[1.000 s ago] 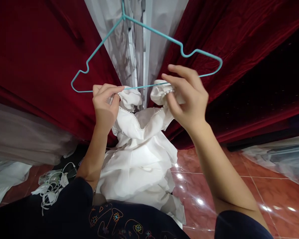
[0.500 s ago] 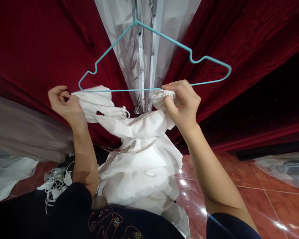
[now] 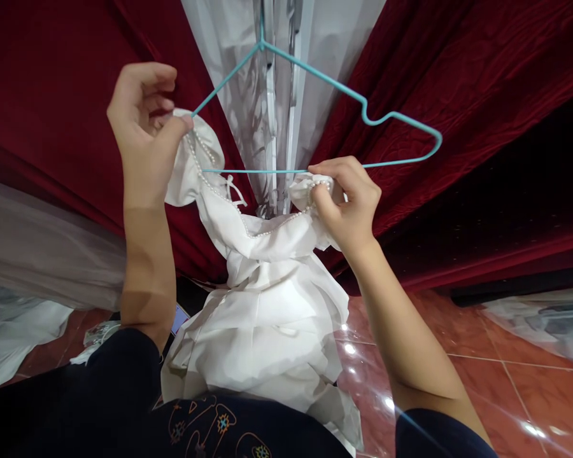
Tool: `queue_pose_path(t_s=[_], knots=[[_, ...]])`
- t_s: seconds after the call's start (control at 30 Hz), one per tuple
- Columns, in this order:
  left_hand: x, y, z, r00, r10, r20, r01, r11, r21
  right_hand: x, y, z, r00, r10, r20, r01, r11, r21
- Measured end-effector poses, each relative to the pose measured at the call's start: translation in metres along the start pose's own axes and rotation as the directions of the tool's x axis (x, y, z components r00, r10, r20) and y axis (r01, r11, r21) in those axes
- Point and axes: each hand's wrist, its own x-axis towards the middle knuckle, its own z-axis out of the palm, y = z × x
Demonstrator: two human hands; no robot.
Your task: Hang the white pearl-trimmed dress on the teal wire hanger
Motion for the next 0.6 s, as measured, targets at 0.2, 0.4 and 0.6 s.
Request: queue_pose_path(t_s=[0.2, 0.4, 0.6], knots=[[-0.039, 0.052, 0.035, 0.971, 0.093, 0.22, -0.072, 0.992, -0.103, 0.0, 0.001, 0.0, 1.0, 0.012, 0.005, -0.012, 1.0, -0.02], [-0.071, 0.058, 0.073, 0.921, -0.06, 0.386, 0.039, 0.997, 0.064, -0.004, 0.0, -0.006, 0.996, 0.037, 0.086, -0.027, 0.993, -0.118], [-0.067, 0.066, 0.061, 0.924, -0.098, 0.37, 0.089, 0.995, 0.041, -0.009, 0.035, -0.055, 0.931, -0.208, -0.299, 0.092, 0.928, -0.362]])
